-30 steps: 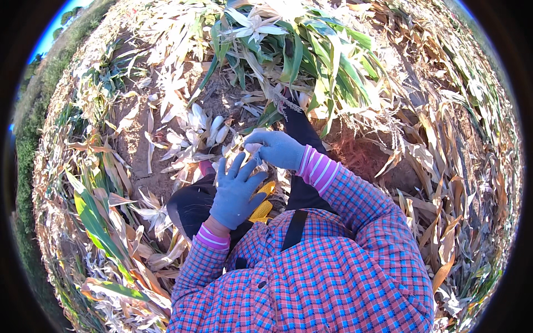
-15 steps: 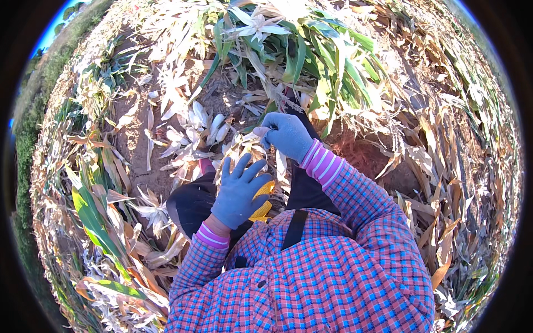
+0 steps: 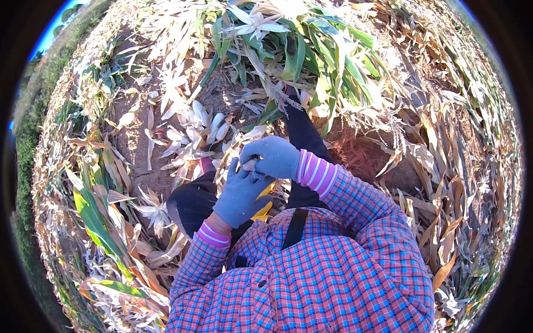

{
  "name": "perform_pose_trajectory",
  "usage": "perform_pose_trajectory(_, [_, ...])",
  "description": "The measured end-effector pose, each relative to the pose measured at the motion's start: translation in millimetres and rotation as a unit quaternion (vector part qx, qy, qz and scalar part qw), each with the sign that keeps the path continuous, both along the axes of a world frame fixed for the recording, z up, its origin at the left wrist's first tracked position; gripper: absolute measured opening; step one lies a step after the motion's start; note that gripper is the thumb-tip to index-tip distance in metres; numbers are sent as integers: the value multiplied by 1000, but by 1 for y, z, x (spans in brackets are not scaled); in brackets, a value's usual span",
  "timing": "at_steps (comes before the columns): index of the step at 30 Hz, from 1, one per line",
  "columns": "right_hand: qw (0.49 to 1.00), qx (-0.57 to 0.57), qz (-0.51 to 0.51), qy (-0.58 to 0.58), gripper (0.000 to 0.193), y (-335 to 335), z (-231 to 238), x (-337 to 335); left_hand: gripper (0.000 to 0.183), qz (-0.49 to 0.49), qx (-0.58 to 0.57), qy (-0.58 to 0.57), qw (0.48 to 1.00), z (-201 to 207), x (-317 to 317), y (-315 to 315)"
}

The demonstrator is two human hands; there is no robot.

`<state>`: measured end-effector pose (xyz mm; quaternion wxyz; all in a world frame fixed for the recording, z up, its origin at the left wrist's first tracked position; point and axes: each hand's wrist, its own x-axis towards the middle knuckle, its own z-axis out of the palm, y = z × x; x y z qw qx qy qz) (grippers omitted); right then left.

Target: The person sits on the ground in a cornfield and shucks corn cobs by hand, removing husks and silk. The person places the shucked cobs into a pile on the ground.

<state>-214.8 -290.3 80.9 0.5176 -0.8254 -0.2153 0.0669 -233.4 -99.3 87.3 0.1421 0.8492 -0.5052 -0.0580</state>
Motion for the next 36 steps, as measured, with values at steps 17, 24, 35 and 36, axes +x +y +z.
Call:
perform_pose_trajectory(17, [988,-34,-136,64,35,-20,-21,-7,46,97,140,2,985,-12,16,9])
perform_pose_trajectory(24, [998,49,-11,43,31,21,1,-34,41,95,156,-16,983,-18,28,12])
perform_pose_trajectory(35, [994,-19,-70,-78,13,37,-8,-36,38,100,145,-15,984,-18,30,9])
perform_pose_trajectory(36, [994,-23,-80,-66,11,32,-10,-33,39,120,159,-7,980,-12,31,9])
